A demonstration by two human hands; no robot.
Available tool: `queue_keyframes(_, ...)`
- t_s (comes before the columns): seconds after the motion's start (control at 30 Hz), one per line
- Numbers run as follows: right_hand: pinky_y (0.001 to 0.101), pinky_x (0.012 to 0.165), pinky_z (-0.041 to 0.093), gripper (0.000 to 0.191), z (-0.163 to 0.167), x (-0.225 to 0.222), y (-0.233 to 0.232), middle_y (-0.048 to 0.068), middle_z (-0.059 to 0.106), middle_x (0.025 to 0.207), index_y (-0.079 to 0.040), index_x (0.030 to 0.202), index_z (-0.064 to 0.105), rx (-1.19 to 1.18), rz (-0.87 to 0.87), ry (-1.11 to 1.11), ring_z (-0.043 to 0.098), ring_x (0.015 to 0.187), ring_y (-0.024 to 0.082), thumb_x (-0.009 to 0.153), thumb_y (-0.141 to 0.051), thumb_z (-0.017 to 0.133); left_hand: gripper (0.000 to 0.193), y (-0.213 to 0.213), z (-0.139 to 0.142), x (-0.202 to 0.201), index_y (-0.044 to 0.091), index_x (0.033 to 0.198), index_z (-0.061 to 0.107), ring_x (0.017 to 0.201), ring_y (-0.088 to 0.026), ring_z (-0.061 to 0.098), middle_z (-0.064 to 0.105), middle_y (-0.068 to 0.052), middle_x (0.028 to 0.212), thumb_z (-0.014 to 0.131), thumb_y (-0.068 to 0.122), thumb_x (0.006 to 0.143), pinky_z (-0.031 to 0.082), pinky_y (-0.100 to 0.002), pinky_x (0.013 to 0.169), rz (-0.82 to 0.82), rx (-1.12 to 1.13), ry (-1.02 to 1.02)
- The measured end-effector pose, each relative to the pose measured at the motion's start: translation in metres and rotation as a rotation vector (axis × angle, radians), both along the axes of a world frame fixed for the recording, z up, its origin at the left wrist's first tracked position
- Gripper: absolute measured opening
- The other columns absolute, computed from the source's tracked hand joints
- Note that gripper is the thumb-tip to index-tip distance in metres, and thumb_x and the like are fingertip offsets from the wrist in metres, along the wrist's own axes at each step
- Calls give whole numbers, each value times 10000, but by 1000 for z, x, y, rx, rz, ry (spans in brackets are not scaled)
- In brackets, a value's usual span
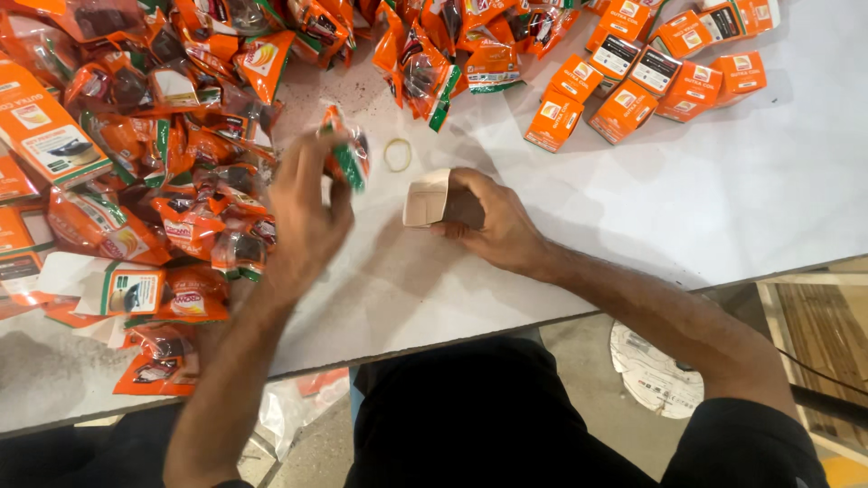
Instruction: The person sits at a table covered with orange packets and small orange cartons, opens a carton, places packets inside one at a time, folds the carton flaps closed, and sets the filled carton with the finished pile, repeating the cycle.
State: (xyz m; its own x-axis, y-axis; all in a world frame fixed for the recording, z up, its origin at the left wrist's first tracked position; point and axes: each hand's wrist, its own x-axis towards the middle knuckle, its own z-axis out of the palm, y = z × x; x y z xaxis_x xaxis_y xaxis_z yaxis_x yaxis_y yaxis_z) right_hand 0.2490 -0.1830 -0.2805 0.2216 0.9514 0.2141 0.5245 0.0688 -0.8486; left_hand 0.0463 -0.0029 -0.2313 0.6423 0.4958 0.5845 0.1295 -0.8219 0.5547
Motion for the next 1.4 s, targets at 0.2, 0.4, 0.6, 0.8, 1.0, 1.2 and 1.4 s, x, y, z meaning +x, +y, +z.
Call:
queue_keyframes(0.2,471,1125,474,632,-7,2,-1,206,639,1378,2,1416,540,85,23,-213,531,1388,419,865,-156,806,374,-48,-23,-13,6,1078,608,1154,-425,676,641,-283,1293,820,-65,778,598,-473,928,-424,365,-146)
queue_keyframes(0.4,487,1129,458,618,-1,-1,0,207,649,1359,7,1410,542,110,64,-202,554,1338,425,833,-26,763,442,-51,-33,6,78,1229,731,1405,-406,435,656,-112,1258,836,97,800,323,-656,1166,-125,360,82)
queue_keyframes(0.6,476,1090,486,590,4,-9,2,208,667,1291,6,1378,552,90,3,-200,567,1325,425,872,-124,826,300,-66,-22,20,144,1096,714,1455,-531,205,322,-249,1518,795,108,809,226,-680,1168,61,216,114)
queue_keyframes(0.8,484,1063,494,605,4,-10,2,225,668,1272,21,1365,538,104,-11,-231,574,1293,435,857,-134,826,521,-60,-30,33,15,1275,478,896,-242,557,482,-198,1400,739,33,824,506,-353,701,75,-607,-16)
queue_keyframes(1.0,435,1042,526,636,8,-15,0,180,645,1360,-20,1400,420,-4,-32,78,634,1293,371,906,-159,796,131,-48,-46,43,-17,1007,643,658,-61,598,704,-51,841,657,21,882,492,-233,562,-14,-836,-2)
queue_keyframes(1.2,501,1109,481,670,11,-15,0,252,563,1446,6,1487,474,266,71,-448,570,1309,447,896,-55,785,233,-42,-39,35,-8,1079,569,801,-58,615,651,-51,940,669,25,871,537,-240,687,-223,-928,-51)
queue_keyframes(1.4,510,1087,480,642,13,-17,2,281,555,1407,13,1441,506,231,76,-530,570,1271,466,872,-59,795,238,-16,-33,16,-17,1096,696,734,-111,634,713,-67,904,664,86,884,575,-282,703,-418,-1379,-57)
